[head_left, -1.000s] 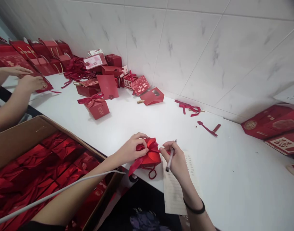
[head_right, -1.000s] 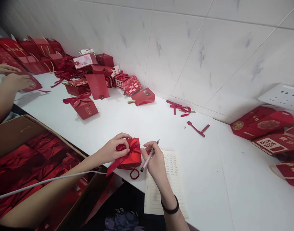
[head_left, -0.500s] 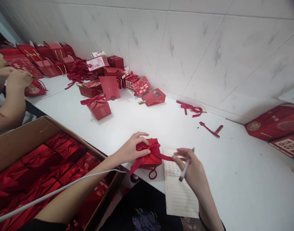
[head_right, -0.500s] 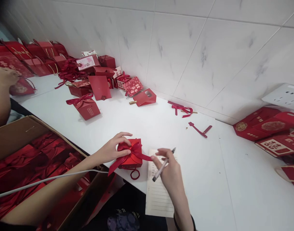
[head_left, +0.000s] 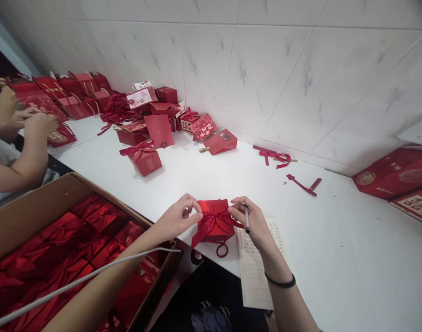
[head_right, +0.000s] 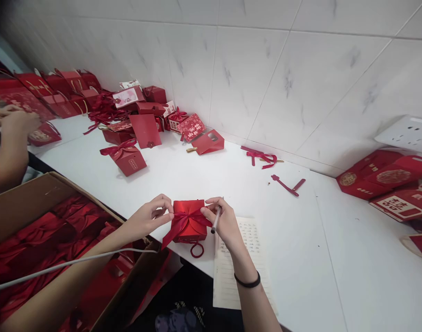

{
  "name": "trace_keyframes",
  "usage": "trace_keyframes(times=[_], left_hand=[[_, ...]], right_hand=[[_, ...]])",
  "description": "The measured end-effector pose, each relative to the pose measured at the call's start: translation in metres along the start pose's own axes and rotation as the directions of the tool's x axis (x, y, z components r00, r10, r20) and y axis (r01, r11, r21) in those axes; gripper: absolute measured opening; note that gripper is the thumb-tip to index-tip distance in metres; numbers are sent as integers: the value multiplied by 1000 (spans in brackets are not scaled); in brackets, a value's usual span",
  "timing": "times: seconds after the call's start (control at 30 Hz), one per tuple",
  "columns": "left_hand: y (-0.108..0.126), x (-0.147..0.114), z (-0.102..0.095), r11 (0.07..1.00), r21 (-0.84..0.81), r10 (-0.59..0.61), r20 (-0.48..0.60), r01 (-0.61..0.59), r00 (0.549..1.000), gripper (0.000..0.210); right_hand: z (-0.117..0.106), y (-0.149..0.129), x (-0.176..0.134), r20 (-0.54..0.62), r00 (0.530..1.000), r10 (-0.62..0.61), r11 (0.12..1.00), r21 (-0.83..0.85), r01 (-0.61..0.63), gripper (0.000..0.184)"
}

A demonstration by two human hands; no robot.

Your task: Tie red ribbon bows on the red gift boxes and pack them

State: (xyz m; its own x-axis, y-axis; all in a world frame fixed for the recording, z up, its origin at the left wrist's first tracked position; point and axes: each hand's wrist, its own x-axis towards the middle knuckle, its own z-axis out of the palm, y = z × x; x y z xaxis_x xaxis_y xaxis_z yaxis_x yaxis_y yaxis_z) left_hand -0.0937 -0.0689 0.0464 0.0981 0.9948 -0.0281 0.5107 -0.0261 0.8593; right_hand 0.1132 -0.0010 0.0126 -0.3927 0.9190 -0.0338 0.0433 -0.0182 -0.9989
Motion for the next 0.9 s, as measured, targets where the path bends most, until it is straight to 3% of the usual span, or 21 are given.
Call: trace_keyframes(times=[0.23,0.5,0.7,0.8,0.9], left_hand=[[8,4,-7,885,-417,-87,292,209,952,27],[2,6,-3,807,-521,-117,320,278,940,26],[8,-2,-5,940,-312,-120,79,139,990,21],[8,-9,-3,955,-212,-230,-87,208,969,28],[4,-10,1,953,-81,-301,-112,293,947,26]], right_hand=[[5,-2,-5,-42,997,60,993,106,-55,36],[8,6,-7,-26,999,28,997,75,-26,30],[9,0,-12,-24,999,40,999,35,-39,27],[10,-2,-14,-18,1000,24,1000,10,-24,26],[12,0,-14,-25,1000,-6,1000,-6,6,24]])
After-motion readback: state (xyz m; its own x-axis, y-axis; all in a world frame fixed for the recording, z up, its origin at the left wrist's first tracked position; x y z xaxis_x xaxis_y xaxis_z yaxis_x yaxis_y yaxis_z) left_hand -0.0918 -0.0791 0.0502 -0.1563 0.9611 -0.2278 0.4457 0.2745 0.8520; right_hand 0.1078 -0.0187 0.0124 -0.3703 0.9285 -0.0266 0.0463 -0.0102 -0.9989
